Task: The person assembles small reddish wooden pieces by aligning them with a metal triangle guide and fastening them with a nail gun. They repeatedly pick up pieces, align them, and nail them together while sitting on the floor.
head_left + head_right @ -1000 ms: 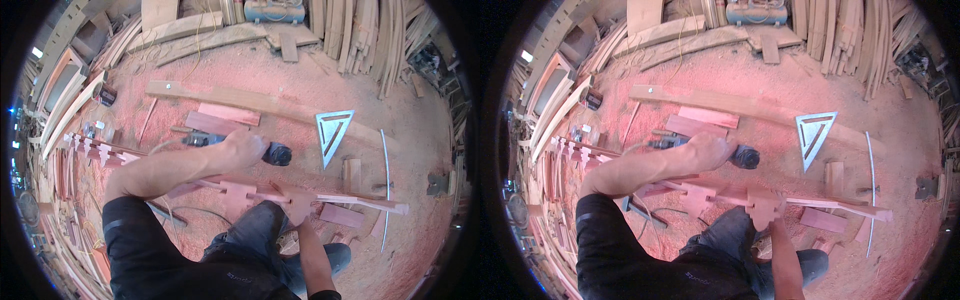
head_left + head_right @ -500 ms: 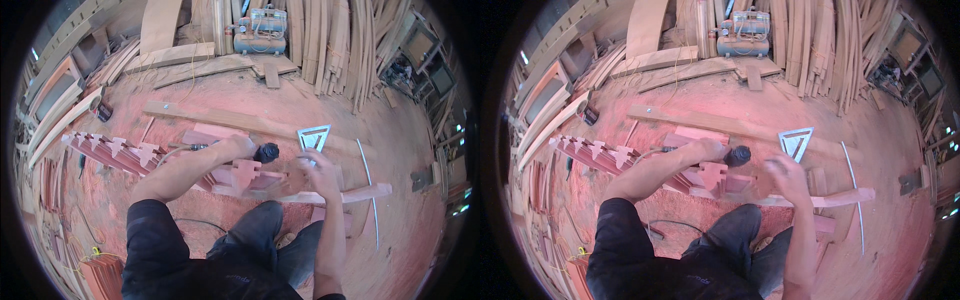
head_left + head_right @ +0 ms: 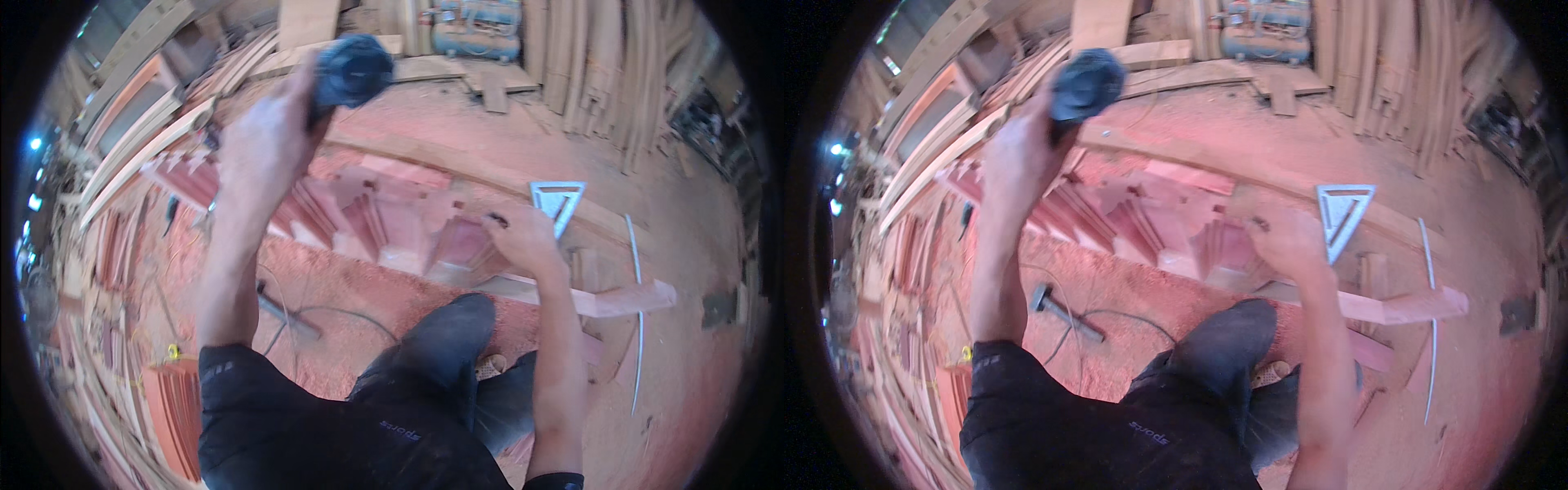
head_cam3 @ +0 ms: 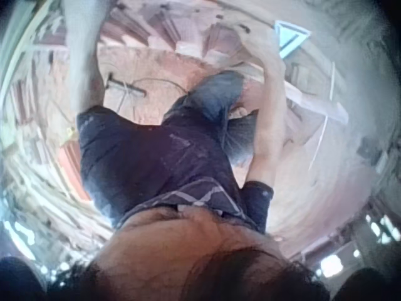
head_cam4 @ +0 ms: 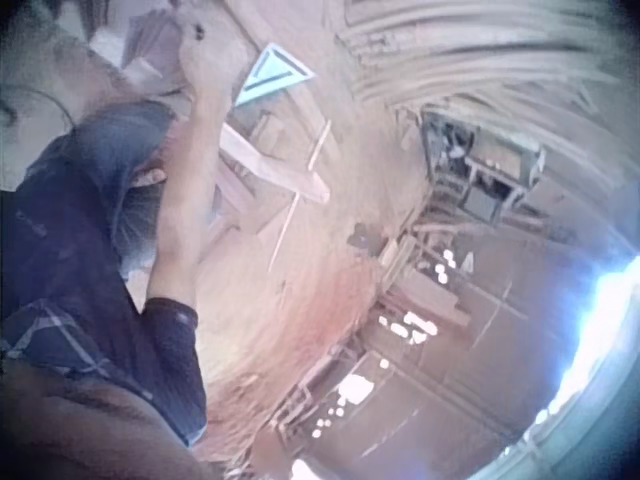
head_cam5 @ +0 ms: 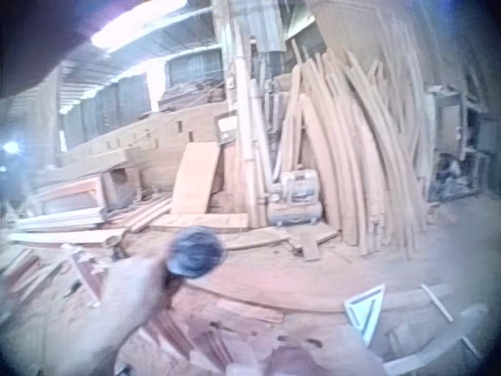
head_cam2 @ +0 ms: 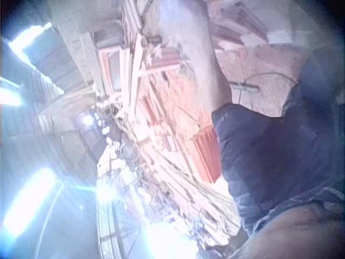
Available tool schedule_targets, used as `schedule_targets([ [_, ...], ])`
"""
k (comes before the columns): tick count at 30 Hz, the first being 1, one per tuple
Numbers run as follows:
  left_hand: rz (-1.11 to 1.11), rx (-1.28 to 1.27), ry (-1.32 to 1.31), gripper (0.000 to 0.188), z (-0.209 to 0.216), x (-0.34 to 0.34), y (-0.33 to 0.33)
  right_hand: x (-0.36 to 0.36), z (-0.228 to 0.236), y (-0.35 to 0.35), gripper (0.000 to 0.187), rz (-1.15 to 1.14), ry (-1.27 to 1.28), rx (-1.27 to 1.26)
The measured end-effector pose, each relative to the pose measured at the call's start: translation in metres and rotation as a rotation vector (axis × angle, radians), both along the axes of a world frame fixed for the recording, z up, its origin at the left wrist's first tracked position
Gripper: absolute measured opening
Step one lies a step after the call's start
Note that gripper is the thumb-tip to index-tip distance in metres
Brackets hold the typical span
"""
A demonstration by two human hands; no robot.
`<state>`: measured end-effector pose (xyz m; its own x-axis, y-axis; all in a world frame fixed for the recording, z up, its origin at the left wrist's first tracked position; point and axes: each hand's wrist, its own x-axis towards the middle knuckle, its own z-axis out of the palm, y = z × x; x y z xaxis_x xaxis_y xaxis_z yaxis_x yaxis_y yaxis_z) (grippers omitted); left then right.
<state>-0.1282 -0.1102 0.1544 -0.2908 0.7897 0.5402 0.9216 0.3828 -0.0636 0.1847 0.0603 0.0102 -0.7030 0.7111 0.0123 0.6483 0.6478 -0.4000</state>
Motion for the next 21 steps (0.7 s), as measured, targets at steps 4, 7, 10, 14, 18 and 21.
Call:
schedule_targets([
  [4,0.192,-0.019,-0.229,0.079,-0.007,-0.008,-0.126,-0.002,0.015,0.005,0.032,0.048,-0.082,-0.065],
  [7,0.353,-0.133,-0.486,0.081,-0.094,-0.012,-0.193,-0.002,0.020,0.020,0.034,0.161,-0.101,-0.103],
  [10,0.382,-0.265,-0.565,0.083,-0.232,0.000,-0.248,0.002,0.017,0.027,0.038,0.226,-0.065,-0.091],
  [14,0.638,-0.443,-0.767,0.085,-0.405,0.069,-0.326,0.005,0.011,0.025,0.035,0.203,0.079,-0.084],
  [18,0.951,-0.598,-0.787,0.078,-0.491,0.140,-0.365,0.005,0.007,0.024,0.036,0.254,0.145,-0.112],
  [21,0.574,-1.016,-0.797,0.048,-0.439,0.121,-0.335,0.007,0.000,0.026,0.034,0.286,0.235,-0.080],
])
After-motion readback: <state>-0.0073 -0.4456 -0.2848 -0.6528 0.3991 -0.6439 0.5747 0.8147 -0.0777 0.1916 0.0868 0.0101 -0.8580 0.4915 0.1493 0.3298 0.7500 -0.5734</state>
